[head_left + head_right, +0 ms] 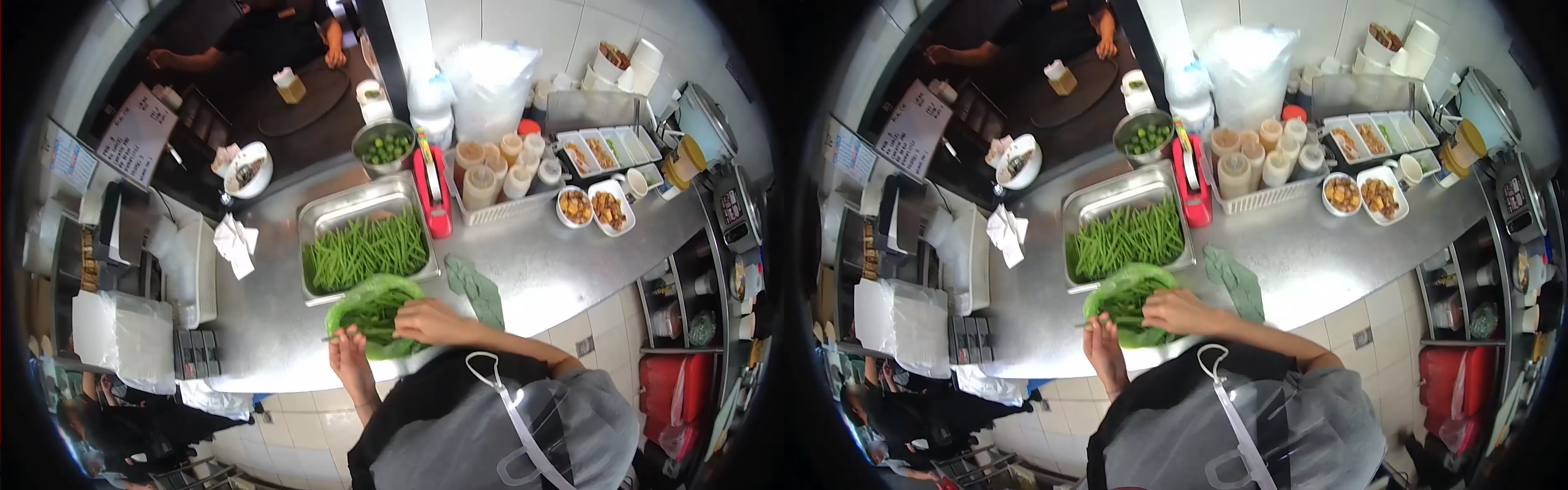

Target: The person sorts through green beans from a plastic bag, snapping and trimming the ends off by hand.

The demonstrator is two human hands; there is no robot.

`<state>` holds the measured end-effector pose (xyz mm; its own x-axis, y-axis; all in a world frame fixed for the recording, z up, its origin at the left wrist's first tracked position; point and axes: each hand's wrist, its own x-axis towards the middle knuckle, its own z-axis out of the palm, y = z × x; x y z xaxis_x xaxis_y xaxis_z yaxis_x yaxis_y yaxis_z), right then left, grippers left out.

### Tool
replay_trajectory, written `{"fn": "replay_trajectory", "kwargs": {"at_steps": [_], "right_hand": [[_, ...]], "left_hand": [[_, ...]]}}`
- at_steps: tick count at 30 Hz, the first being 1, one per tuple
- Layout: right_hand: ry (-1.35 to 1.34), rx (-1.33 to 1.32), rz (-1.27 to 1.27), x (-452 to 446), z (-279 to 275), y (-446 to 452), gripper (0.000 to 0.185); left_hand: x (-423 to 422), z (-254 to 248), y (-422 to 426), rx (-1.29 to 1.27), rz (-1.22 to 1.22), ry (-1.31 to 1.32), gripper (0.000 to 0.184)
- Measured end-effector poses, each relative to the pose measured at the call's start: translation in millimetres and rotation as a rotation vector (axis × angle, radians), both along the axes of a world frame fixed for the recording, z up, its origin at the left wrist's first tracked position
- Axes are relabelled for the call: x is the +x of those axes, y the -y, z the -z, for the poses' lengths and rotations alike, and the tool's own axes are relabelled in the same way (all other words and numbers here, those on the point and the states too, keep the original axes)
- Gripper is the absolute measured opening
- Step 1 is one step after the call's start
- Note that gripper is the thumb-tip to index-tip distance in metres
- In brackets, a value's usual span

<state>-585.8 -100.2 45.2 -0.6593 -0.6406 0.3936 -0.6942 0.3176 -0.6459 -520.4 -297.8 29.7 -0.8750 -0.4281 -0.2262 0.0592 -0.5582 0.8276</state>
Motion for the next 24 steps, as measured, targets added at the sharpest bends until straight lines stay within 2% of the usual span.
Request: {"fn": "replay_trajectory", "kwargs": {"at_steps": [4, 5, 6, 7, 8, 10, 11, 12, 13, 15, 16, 18, 20, 23, 24], "right_hand": [[-0.105, -0.381, 0.047, -0.7, -22.1, 16.7, 0.016], [-0.007, -0.443, 0.049, 0.7, -22.8, 19.7, 0.016], [0.097, -0.504, 0.049, 1.9, -28.8, 21.7, 0.016], [0.089, -0.512, 0.052, -0.6, -29.9, 24.9, 0.016], [0.059, -0.456, 0.053, -4.1, -30.3, 29.1, 0.016], [0.023, -0.407, 0.060, -9.7, -23.5, 35.4, 0.016], [-0.093, -0.174, 0.098, -12.0, -12.2, 38.2, 0.018], [-0.206, 0.061, 0.137, -13.2, -0.9, 40.7, 0.019], [-0.209, 0.057, 0.142, -12.2, 9.3, 40.1, 0.019], [-0.278, 0.312, 0.175, -8.2, 29.5, 35.4, 0.018], [-0.279, 0.309, 0.185, -9.3, 38.4, 35.7, 0.018], [-0.136, 0.460, 0.106, -11.8, 48.8, 34.3, 0.018], [-0.129, 0.402, 0.122, -10.4, 51.8, 34.6, 0.017], [-0.094, 0.273, 0.144, -9.7, 37.2, 33.8, 0.014], [-0.065, 0.201, 0.156, -7.9, 28.2, 33.4, 0.012]], "left_hand": [[-6.3, 24.7, 9.7, 0.682, 0.138, -0.057, 0.019], [-9.6, 27.1, 10.4, 0.676, 0.147, -0.066, 0.019], [-11.7, 26.1, 10.1, 0.803, 0.100, -0.038, 0.019], [-13.8, 24.9, 11.9, 0.928, 0.052, -0.008, 0.019], [-15.1, 24.2, 18.0, 0.918, 0.061, -0.011, 0.019], [-17.2, 17.2, 27.3, 0.718, 0.175, -0.086, 0.019], [-18.3, 14.2, 29.3, 0.549, 0.208, -0.103, 0.021], [-18.6, 8.2, 28.4, 0.545, 0.212, -0.105, 0.021], [-19.1, 3.4, 26.5, 0.406, 0.176, -0.068, 0.021], [-20.4, -11.5, 16.8, 0.176, 0.113, -0.010, 0.021], [-19.4, -8.7, 15.0, 0.172, 0.123, -0.011, 0.021], [-16.5, -2.1, 9.3, -0.080, 0.114, -0.010, 0.020], [-13.0, -1.9, -0.5, -0.098, 0.112, 0.005, 0.014], [-12.0, 13.9, -9.0, -0.642, 0.185, 0.011, 0.009], [-10.6, 15.2, -10.6, -0.640, 0.182, 0.014, 0.009]]}}
